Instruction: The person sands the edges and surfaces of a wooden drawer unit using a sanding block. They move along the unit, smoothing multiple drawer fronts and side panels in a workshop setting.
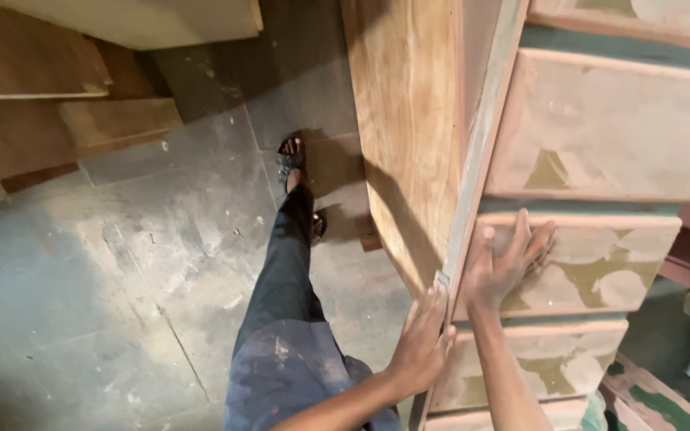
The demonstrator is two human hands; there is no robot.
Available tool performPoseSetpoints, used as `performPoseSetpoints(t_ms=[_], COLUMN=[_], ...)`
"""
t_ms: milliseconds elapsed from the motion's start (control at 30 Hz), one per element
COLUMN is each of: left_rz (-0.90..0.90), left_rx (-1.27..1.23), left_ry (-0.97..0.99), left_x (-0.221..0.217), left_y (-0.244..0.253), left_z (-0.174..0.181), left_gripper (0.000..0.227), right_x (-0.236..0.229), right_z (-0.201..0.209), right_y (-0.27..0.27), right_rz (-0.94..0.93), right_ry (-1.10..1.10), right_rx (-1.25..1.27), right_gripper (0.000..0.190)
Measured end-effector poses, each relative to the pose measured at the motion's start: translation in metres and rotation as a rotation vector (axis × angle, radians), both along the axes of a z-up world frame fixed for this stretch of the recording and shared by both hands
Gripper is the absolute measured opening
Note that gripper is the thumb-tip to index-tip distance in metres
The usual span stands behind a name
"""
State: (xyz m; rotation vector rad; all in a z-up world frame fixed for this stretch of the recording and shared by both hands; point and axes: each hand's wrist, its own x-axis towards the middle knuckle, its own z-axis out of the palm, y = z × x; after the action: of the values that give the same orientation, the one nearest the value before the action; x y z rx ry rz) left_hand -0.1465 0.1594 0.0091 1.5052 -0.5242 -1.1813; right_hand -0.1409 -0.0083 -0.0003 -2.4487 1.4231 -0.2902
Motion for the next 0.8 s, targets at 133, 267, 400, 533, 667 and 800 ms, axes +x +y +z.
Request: performPoseSetpoints(t_ms=[133, 267, 400, 533, 667, 800], left_rz=[0.142, 0.234, 0.298, 0.448, 0.433, 0.378], left_rx=[-0.112, -0.2, -0.249, -0.228, -0.199, -0.202], left_ry=[-0.008, 0.002, -0.013, -0.178, -0.216, -0.029], left_x=[0.049, 0.092, 0.111, 0.155, 0.181, 0.171], left_y=[-0.057, -0.089, -0.103, -0.166, -0.185, -0.14], left_z=[-0.006, 0.002, 0.01, -0.006, -0.012, 0.008], left_gripper=[0.067, 0.071, 0.069, 0.064, 0.061, 0.06], right_x=[0.0, -0.001, 0.029, 0.084, 0.155, 0.2], right_z=[-0.001, -0.001, 0.001, 0.002, 0.005, 0.009], right_y=[-0.002, -0.009, -0.015, -0.083, -0.169, -0.198], right_rz=[-0.007, -0.007, -0.074, 0.05, 0.273, 0.343], right_ry=[0.013, -0.067, -0.267, -0.262, -0.137, 0.044], right_rx=[-0.019, -0.003, 0.033, -0.102, -0.158, -0.155], right_gripper=[0.059, 0.054, 0.049, 0.045, 0.05, 0.056])
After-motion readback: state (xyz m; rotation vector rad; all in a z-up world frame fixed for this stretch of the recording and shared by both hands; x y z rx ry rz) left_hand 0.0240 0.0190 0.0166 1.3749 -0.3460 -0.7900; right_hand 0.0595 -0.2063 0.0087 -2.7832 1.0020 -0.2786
